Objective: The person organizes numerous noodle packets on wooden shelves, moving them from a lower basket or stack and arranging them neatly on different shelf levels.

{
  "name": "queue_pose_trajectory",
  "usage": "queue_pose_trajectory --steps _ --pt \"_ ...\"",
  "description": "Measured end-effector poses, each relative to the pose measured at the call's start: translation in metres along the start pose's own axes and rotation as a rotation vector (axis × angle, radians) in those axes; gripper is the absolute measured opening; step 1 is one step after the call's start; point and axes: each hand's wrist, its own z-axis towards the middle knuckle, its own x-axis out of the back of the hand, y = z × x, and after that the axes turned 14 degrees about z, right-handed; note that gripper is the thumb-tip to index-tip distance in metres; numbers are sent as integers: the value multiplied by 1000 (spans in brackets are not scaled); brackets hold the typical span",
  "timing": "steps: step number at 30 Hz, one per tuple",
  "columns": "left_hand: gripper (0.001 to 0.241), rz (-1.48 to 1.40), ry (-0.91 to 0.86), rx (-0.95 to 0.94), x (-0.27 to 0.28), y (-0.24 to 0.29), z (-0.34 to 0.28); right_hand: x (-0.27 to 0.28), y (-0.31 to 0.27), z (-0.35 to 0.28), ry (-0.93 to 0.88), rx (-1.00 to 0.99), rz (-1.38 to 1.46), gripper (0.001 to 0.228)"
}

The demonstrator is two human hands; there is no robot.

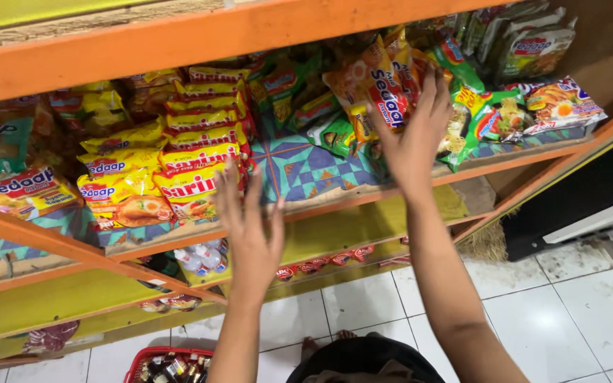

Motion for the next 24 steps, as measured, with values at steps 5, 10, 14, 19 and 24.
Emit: queue_pose_trajectory --steps 5,10,14,19,24 --pt "59 -158 -36 -87 -19 37 8 5 24 -2 -159 -182 -78 98" --pt "56 -237 -113 -115 -27 52 4 21 38 19 -150 80 -276 116" --pt "52 -227 -134 -118 -33 58 1 29 47 39 -318 -165 39 140" --pt "51 -279 -156 -103 -52 68 1 26 57 30 -345 -62 -90 126" --pt "61 -279 -72 -141 -90 75 25 25 47 11 -370 -123 13 113"
